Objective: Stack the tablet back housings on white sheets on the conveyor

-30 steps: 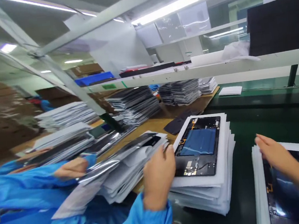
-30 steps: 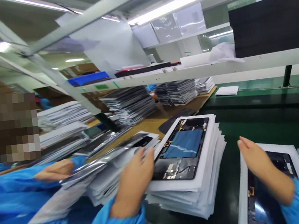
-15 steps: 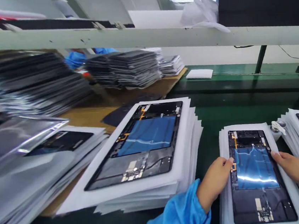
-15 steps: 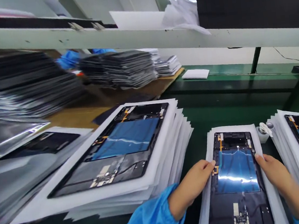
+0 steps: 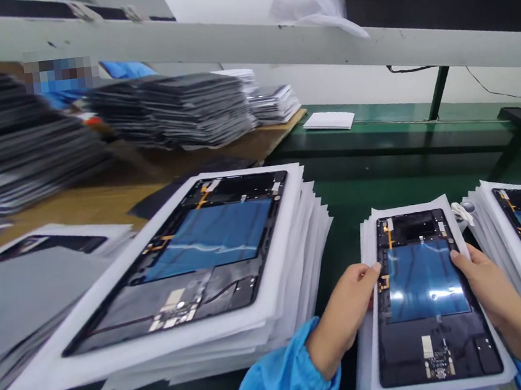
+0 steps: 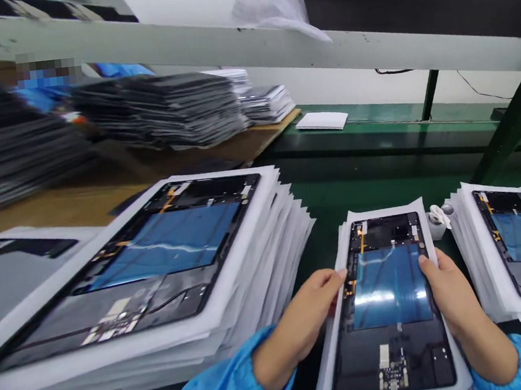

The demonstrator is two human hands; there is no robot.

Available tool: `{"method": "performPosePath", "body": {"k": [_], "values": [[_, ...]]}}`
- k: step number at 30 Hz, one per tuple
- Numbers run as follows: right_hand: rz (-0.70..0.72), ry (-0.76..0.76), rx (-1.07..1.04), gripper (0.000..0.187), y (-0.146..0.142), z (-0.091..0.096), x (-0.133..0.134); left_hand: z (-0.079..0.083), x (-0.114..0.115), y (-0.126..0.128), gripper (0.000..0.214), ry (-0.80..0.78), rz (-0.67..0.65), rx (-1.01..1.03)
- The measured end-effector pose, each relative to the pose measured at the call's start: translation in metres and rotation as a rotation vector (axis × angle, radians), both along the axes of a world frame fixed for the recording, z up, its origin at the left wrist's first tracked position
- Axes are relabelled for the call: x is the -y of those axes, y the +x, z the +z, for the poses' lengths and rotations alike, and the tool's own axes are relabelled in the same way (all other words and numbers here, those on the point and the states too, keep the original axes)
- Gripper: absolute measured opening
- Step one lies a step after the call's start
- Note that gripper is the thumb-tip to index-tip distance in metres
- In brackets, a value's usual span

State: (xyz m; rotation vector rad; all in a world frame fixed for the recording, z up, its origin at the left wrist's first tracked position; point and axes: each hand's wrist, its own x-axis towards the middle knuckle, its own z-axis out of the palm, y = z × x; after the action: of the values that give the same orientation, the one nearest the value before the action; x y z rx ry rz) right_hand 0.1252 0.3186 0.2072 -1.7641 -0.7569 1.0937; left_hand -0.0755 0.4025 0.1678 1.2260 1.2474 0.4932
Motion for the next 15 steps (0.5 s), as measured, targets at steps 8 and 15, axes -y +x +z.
{"method": "performPosePath", "body": {"k": [8, 15], "values": [[-0.252, 0.162, -0.481, 0.056, -0.004, -0.002, 0.008, 0.013, 0.008, 0.001, 0.039, -0.122, 0.084, 0.211], [-0.220, 0.254, -0.312, 0.059, -0.030, -0.001, 0.013, 0.034, 0.012, 0.002, 0.042, -0.171, 0.166, 0.270]]}}
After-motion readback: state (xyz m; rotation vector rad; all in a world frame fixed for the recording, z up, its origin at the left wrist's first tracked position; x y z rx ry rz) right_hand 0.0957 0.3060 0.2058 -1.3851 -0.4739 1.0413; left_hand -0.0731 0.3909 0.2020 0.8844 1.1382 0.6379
